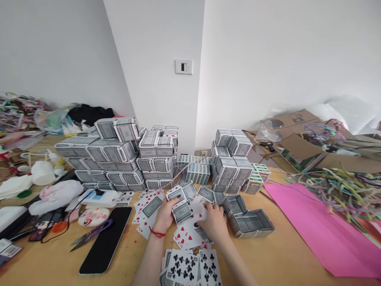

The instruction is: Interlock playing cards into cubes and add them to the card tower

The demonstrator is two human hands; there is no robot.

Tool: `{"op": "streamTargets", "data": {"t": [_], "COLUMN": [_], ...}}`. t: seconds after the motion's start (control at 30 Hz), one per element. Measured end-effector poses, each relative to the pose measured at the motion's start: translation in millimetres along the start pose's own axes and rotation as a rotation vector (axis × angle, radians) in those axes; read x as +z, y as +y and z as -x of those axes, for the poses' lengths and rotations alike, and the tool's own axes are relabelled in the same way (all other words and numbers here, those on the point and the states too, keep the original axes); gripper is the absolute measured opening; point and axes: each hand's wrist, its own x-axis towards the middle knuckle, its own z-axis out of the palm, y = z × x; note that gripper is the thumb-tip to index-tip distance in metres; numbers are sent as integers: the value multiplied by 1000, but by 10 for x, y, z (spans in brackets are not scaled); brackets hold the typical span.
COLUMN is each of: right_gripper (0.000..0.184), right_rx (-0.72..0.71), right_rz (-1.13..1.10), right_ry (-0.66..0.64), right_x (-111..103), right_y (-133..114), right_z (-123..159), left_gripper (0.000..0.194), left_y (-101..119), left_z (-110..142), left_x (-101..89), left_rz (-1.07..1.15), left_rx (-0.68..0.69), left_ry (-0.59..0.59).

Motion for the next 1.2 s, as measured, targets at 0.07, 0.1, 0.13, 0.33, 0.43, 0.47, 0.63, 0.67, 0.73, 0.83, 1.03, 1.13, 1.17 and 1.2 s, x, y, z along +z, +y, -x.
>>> {"op": "streamTargets", "data": {"t": [0.07, 0.1, 0.13, 0.33, 0.43, 0.47, 0.63, 0.67, 0.73, 0.83, 1.03, 1.13, 1.17, 1.2], "right_gripper": [54, 51, 47, 38, 29, 25, 42, 45, 46, 46, 46, 57, 63, 69], "right_rx": [16, 22, 27, 25, 9, -1, 21, 25, 9, -27, -34, -60, -78, -107], "right_rz": [3, -5, -16, -10, -7, -7, 53, 74, 112, 135, 62, -19, -59, -104], "right_ry": [-41, -67, -95, -121, -135, -140, -40, -28, -35, -81, -183, -170, -153, -136], "right_x": [6, 4, 1, -16, -27, -33, -80, -87, -91, -84, -62, -56, -55, -55], "right_y": [-37, -47, -52, -2, 30, 34, -34, -62, -122, -195, -159, -89, -76, -71], "right_z": [12, 12, 9, -19, -26, -26, 16, 34, 73, 131, 120, 59, 44, 36], "left_gripper": [37, 37, 38, 39, 38, 38, 43, 44, 44, 41, 37, 34, 32, 31], "left_y": [-14, -20, -24, -37, -41, -43, -48, -48, -50, -59, -61, -44, -41, -39], "left_z": [-11, -16, -18, 2, 22, 27, 27, 25, 22, 17, 12, 21, 26, 32], "left_x": [-8, -11, -12, 17, 35, 40, 62, 66, 73, 71, 80, 108, 118, 128], "left_rz": [-5, -9, -14, -61, -71, -72, -25, -5, 34, 64, 122, 140, 139, 135], "left_rx": [8, 11, 13, 36, 32, 28, 40, 47, 64, 75, 41, 28, 27, 29], "left_ry": [-5, -4, -5, 13, -9, -10, 65, 71, 72, 52, -4, 4, 6, 5]}}
